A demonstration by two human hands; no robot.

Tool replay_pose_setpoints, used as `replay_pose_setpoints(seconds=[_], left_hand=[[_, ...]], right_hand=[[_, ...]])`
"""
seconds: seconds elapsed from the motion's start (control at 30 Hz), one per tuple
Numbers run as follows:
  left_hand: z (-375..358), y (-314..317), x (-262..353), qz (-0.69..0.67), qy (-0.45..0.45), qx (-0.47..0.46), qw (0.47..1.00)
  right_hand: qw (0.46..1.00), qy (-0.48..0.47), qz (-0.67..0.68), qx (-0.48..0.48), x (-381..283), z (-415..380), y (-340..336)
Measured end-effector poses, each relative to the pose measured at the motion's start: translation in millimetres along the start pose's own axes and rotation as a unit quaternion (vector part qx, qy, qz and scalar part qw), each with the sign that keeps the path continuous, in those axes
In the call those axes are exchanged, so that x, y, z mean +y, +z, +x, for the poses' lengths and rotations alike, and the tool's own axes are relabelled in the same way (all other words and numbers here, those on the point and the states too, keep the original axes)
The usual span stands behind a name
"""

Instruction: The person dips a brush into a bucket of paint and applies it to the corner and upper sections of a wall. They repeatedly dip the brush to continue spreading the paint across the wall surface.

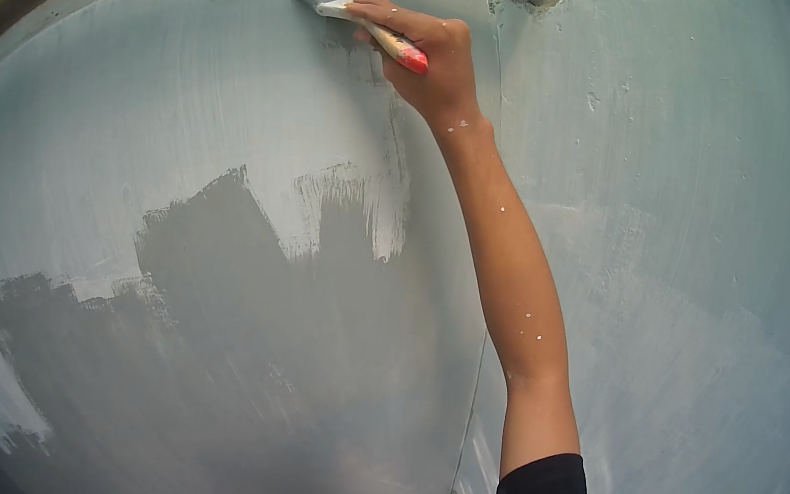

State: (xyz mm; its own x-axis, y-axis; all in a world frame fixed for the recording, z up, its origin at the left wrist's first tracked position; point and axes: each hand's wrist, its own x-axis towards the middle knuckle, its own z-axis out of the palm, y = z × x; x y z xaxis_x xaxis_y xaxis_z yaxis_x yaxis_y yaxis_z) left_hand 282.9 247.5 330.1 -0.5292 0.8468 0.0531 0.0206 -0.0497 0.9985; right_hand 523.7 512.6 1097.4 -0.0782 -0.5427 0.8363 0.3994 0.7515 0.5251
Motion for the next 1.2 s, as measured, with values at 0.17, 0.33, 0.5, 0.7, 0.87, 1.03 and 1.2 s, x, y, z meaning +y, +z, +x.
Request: replay_pose_setpoints(seconds=[0.17,0.33,0.5,0.7,0.87,1.03,1.2], left_hand=[[-12,-12,11,-0.044,-0.003,-0.037,0.998],[-14,-26,13,0.011,0.010,-0.027,1.000],[-13,-26,15,0.041,0.016,0.018,0.999],[-6,-32,-30,0.058,0.066,0.052,0.995],[-1,-33,-37,0.053,0.016,0.037,0.998],[0,-32,-41,0.046,0.072,0.032,0.996],[-16,-25,3,0.022,0.032,0.018,0.999]], right_hand=[[0.993,0.089,-0.069,-0.027,45,-19,-45],[0.981,0.183,-0.059,0.002,72,-24,-69],[0.989,0.112,-0.094,-0.006,62,-21,-53],[0.996,0.049,-0.072,-0.008,17,1,-11],[0.999,-0.004,-0.001,0.046,-23,16,33],[0.998,0.014,0.032,0.046,-85,38,79],[0.994,-0.007,0.084,0.066,-152,66,135]])
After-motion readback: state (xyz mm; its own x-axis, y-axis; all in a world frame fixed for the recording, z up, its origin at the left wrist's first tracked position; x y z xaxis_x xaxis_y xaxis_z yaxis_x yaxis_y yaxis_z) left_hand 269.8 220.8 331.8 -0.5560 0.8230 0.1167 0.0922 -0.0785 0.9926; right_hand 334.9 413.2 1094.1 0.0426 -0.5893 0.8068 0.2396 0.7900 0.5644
